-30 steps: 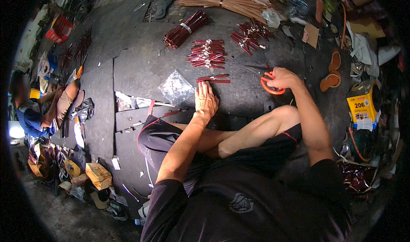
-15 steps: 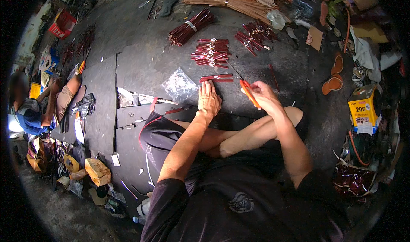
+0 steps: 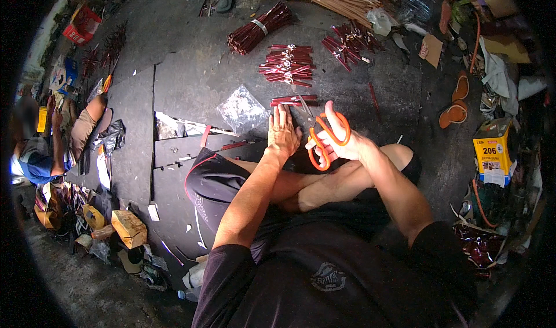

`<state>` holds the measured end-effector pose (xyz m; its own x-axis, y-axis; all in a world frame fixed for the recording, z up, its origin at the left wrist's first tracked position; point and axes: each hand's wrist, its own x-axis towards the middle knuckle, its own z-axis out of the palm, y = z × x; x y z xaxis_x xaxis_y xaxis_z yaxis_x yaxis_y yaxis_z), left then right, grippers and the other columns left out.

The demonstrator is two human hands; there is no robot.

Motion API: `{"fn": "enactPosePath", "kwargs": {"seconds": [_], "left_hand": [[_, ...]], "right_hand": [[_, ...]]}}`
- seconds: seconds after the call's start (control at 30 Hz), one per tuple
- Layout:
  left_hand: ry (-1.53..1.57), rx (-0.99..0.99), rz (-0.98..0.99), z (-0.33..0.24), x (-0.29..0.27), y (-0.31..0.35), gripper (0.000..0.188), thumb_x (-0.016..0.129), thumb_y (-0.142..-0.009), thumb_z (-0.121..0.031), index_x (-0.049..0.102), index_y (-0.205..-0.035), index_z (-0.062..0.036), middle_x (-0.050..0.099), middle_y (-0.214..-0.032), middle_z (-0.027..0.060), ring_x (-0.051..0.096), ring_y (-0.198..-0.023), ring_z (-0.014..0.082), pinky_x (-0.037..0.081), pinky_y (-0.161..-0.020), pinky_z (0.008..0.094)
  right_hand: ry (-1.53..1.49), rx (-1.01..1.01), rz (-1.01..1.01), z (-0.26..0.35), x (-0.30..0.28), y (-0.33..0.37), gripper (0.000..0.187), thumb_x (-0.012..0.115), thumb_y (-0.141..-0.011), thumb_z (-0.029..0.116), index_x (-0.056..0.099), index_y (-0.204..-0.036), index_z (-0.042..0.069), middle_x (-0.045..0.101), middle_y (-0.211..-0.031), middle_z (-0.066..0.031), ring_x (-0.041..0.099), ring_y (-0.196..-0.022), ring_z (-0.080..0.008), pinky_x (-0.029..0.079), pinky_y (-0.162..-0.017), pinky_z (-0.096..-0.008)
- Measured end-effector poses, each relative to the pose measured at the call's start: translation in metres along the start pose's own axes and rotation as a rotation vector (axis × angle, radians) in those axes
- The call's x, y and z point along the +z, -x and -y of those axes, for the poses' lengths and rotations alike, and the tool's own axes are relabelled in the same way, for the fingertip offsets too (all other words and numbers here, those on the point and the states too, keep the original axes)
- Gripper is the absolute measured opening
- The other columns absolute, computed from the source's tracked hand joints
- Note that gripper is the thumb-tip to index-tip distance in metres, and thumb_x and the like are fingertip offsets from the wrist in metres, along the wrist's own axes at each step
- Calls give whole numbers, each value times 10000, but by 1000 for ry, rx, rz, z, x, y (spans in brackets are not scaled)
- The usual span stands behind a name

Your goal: The person sits on the floor and assembles small red sticks by inserting a metal piece into one end. They use scissors to cut the sticks to length and place the assembled pieces into a pile.

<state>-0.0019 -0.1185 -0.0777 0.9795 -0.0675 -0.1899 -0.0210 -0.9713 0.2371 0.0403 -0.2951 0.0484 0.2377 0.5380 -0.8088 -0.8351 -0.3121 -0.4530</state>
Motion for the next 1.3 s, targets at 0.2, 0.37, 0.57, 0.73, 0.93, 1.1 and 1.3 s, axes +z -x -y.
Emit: {"fn": "enactPosePath", "kwargs": {"seconds": [0.2,0.37,0.57,0.73,0.93,1.1,1.3], "left_hand": [[4,5,-25,2,3,0,784,473,-933,-372,167,-1487,90,169,-1548,274,182,-1447,400,217,-1172,485],[-30,-2,-5,0,1,0,782,476,-929,-369,173,-1488,86,168,-1550,269,179,-1449,397,217,-1173,483],[-18,-9,15,0,-2,-1,787,478,-929,-370,168,-1488,89,158,-1554,271,183,-1449,397,215,-1174,481],[-3,-12,31,-1,-6,-1,784,471,-934,-371,165,-1486,94,159,-1554,267,180,-1451,395,211,-1176,478],[-4,-20,30,-1,-2,-2,784,472,-937,-373,165,-1486,95,165,-1551,266,183,-1450,395,214,-1174,481],[30,-14,15,0,-3,-1,782,478,-936,-368,170,-1485,95,173,-1548,267,185,-1448,397,217,-1173,479],[-7,-13,8,0,-1,-2,785,489,-929,-376,188,-1480,96,185,-1542,267,196,-1443,402,225,-1170,480]], "right_hand": [[12,13,-9,2,-4,-11,1187,213,-658,986,624,-946,-90,582,-714,-90,614,-643,-224,545,-656,-392],[14,27,-12,3,-6,-18,1202,221,-642,994,622,-950,-96,581,-713,-88,612,-640,-218,546,-660,-392],[22,33,-12,4,-6,-21,1185,221,-651,989,626,-934,-88,579,-710,-85,611,-639,-211,546,-660,-384],[30,17,-2,5,-5,-20,1162,237,-661,981,626,-923,-82,580,-708,-83,609,-635,-203,547,-649,-363],[27,26,-36,5,-5,-21,1156,250,-660,980,624,-918,-83,583,-704,-84,606,-624,-200,546,-641,-355],[17,46,-37,5,-6,-20,1173,253,-654,982,622,-933,-96,585,-703,-87,608,-622,-200,546,-637,-357],[53,68,-42,7,-9,-25,1227,254,-616,1002,606,-974,-117,579,-712,-99,607,-619,-220,545,-648,-380]]}}
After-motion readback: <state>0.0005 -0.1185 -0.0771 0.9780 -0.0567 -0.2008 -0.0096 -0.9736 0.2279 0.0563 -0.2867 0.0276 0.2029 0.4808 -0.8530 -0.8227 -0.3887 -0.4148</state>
